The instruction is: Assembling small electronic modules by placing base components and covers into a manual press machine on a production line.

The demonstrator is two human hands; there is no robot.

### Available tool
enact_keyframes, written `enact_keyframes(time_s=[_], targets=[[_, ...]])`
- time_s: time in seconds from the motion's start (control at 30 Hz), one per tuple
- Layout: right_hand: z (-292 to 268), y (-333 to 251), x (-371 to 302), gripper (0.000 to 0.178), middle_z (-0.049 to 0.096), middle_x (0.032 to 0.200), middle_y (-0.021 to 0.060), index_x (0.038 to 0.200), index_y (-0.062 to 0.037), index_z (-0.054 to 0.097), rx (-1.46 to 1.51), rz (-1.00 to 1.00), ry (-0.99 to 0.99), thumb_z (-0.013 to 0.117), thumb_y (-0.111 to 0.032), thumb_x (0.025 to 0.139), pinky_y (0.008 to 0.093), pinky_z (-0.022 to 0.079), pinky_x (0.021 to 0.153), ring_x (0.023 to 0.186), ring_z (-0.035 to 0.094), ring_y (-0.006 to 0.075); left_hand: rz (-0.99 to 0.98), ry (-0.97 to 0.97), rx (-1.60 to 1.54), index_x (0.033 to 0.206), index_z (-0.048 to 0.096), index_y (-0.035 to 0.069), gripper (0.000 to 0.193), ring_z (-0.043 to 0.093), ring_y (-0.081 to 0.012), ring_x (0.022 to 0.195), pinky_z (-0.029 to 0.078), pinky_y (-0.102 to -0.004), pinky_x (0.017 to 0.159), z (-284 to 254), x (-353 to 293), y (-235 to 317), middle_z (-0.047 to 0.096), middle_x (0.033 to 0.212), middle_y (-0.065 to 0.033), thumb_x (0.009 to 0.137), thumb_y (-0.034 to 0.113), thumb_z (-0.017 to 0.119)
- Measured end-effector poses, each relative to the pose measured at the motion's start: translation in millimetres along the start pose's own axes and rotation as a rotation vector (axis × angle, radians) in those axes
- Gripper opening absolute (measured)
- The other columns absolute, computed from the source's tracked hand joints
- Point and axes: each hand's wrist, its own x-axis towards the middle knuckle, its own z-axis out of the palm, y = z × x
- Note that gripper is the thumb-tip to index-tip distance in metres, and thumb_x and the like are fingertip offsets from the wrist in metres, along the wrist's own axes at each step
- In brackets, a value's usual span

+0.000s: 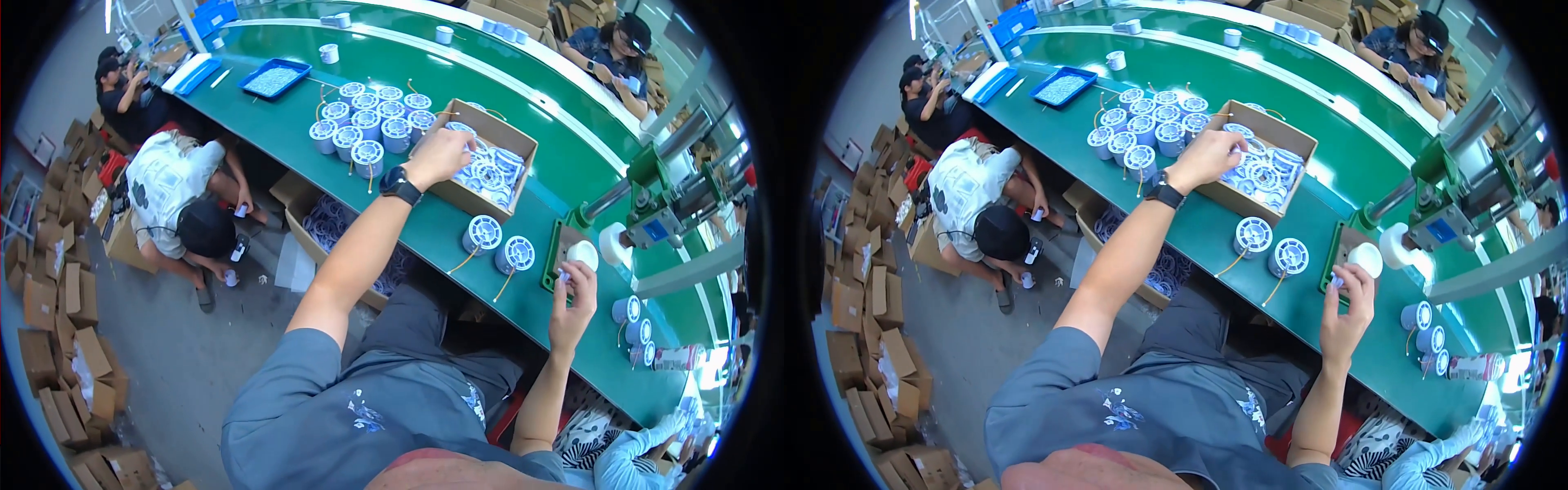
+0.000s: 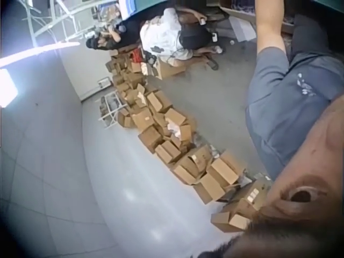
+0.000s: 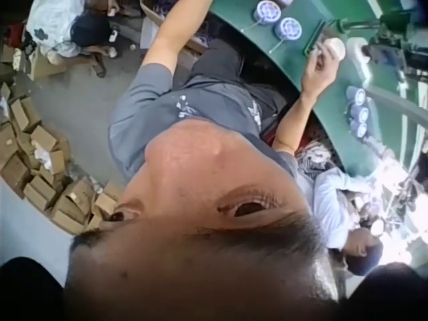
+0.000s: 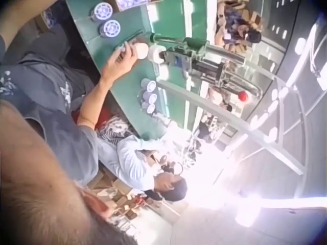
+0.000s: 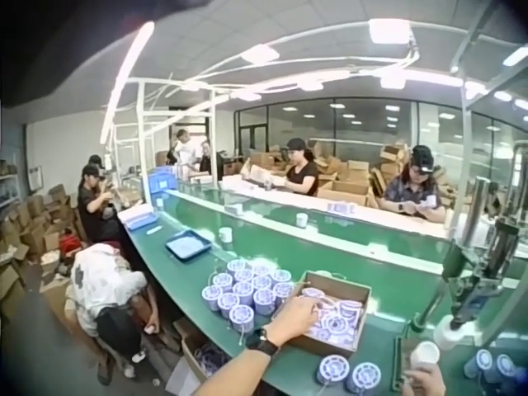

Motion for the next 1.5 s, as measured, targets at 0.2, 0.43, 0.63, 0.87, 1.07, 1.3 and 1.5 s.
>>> enact_keyframes(time_s=[0.2, 0.43, 0.63, 0.87, 1.07, 1.3, 1.5], targets=[[-4, 25, -35, 0.025, 0.063, 0.112, 0.0157, 0.109, -0.0005, 0.067, -0.144, -0.058, -0.041, 0.065, 0.003, 0.084, 0.0379, 0.050, 0.088, 0.101, 0.063, 0.0317, -0.030, 0.215, -0.291, 0.108, 0.072, 0.002, 0.024, 0.068, -0.0223, 0.078, 0.053, -0.0330, 0.068, -34, -52, 51, 0.071, 0.094, -0.0147, 0.084, 0.003, 0.068], [-1, 43, -46, 0.026, 0.065, 0.112, 0.0168, 0.105, 0.0006, 0.066, -0.271, -0.105, -0.122, 0.070, 0.002, 0.080, 0.0406, 0.050, 0.090, 0.103, 0.062, 0.0350, -0.128, 0.051, -0.171, 0.110, 0.071, 0.001, 0.032, 0.065, -0.0317, 0.090, 0.052, -0.0387, 0.079, 7, -141, 78, 0.070, 0.100, -0.0169, 0.078, 0.004, 0.075], [15, 33, -29, 0.026, 0.069, 0.107, 0.0150, 0.102, -0.0004, 0.068, -0.094, -0.048, -0.052, 0.075, 0.000, 0.076, 0.0406, 0.051, 0.086, 0.099, 0.063, 0.0342, -0.060, 0.115, 0.021, 0.110, 0.069, 0.000, 0.036, 0.063, -0.0342, 0.094, 0.051, -0.0405, 0.085, 11, -147, 67, 0.068, 0.105, -0.0169, 0.076, 0.004, 0.077], [48, 16, 7, 0.023, 0.071, 0.107, 0.0125, 0.095, -0.0016, 0.069, 0.036, -0.174, -0.011, 0.078, -0.003, 0.074, 0.0377, 0.053, 0.084, 0.094, 0.065, 0.0289, -0.293, 0.189, -0.312, 0.108, 0.068, -0.001, 0.031, 0.064, -0.0293, 0.101, 0.050, -0.0365, 0.090, 18, -131, 85, 0.067, 0.108, -0.0154, 0.078, 0.000, 0.074], [56, 13, 11, 0.022, 0.072, 0.106, 0.0113, 0.093, -0.0018, 0.069, 0.117, -0.159, 0.025, 0.079, -0.002, 0.073, 0.0370, 0.053, 0.083, 0.094, 0.065, 0.0283, -0.075, 0.142, -0.281, 0.110, 0.066, -0.002, 0.031, 0.064, -0.0273, 0.104, 0.050, -0.0345, 0.092, 24, -108, 93, 0.067, 0.112, -0.0148, 0.079, -0.001, 0.072], [54, 10, 9, 0.019, 0.073, 0.108, 0.0129, 0.093, -0.0007, 0.069, 0.184, -0.048, -0.007, 0.076, 0.002, 0.076, 0.0346, 0.051, 0.087, 0.097, 0.065, 0.0254, -0.162, 0.100, -0.396, 0.110, 0.065, -0.003, 0.031, 0.065, -0.0286, 0.103, 0.050, -0.0350, 0.092, 32, -110, 89, 0.066, 0.111, -0.0151, 0.082, 0.007, 0.073], [65, 13, 6, 0.019, 0.074, 0.108, 0.0084, 0.092, -0.0021, 0.070, 0.124, -0.045, -0.039, 0.077, 0.001, 0.075, 0.0367, 0.051, 0.086, 0.099, 0.062, 0.0264, -0.148, 0.034, -0.431, 0.110, 0.065, -0.003, 0.031, 0.065, -0.0271, 0.102, 0.050, -0.0342, 0.089, 24, -111, 87, 0.066, 0.111, -0.0148, 0.083, 0.009, 0.072]])
